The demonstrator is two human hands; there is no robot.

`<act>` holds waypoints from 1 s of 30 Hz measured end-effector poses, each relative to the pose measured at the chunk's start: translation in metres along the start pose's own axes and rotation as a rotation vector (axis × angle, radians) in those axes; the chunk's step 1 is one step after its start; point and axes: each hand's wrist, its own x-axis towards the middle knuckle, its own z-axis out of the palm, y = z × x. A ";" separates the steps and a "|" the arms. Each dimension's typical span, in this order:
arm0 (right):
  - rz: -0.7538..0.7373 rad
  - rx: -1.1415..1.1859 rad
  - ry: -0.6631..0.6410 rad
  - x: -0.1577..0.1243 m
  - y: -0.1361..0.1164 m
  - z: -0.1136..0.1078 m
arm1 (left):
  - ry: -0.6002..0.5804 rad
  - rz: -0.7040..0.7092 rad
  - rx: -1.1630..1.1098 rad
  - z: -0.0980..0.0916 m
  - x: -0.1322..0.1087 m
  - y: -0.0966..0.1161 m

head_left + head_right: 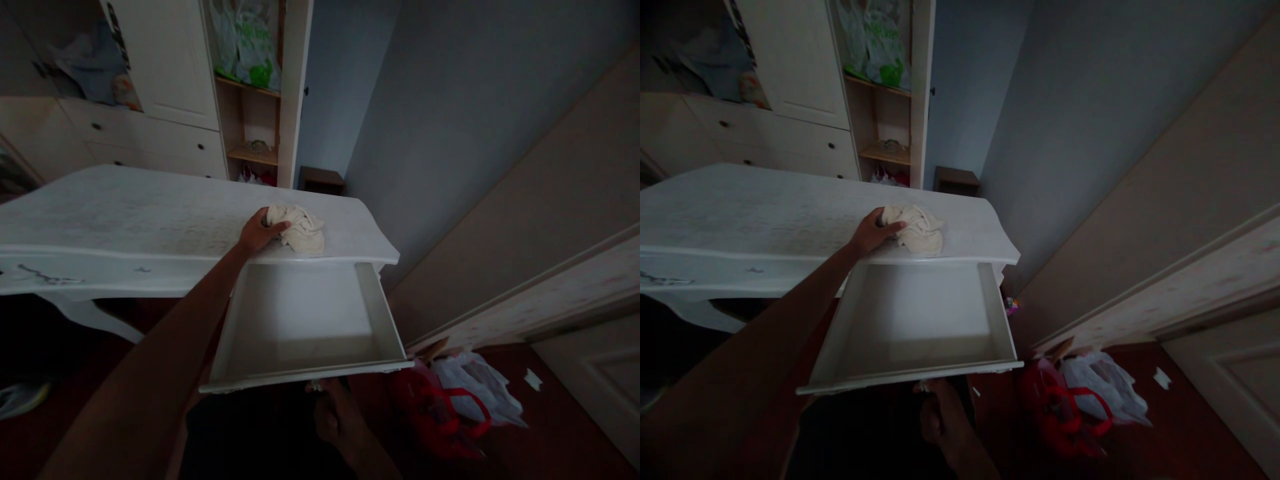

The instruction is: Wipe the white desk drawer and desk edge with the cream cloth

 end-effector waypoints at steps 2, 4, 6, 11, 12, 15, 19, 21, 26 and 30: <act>-0.018 -0.016 0.008 0.000 0.004 -0.003 | -0.002 -0.004 -0.001 0.000 0.000 0.000; -0.028 -0.037 0.020 0.001 0.007 -0.006 | 0.002 -0.005 0.005 0.000 0.000 0.001; -0.024 -0.057 0.025 0.003 0.010 -0.009 | 0.008 -0.001 0.004 0.000 0.000 0.001; -0.036 -0.089 0.014 0.005 0.014 -0.011 | 0.002 -0.007 -0.011 0.000 -0.001 0.001; -0.038 -0.090 0.012 0.005 0.014 -0.011 | 0.003 -0.010 -0.009 0.000 -0.001 0.001; -0.023 -0.085 0.020 0.005 0.014 -0.010 | 0.006 -0.006 -0.004 0.000 -0.001 0.001; -0.038 -0.050 0.025 0.006 0.014 -0.008 | 0.008 0.000 0.007 -0.001 -0.002 0.003; -0.042 -0.024 0.014 0.007 0.017 -0.008 | 0.004 -0.009 0.001 -0.001 -0.002 0.003; -0.067 -0.029 0.005 0.009 0.027 -0.012 | -0.001 0.012 -0.020 -0.001 -0.001 0.000; -0.043 0.003 -0.031 0.006 0.035 -0.017 | -0.008 0.018 -0.039 -0.001 -0.001 -0.002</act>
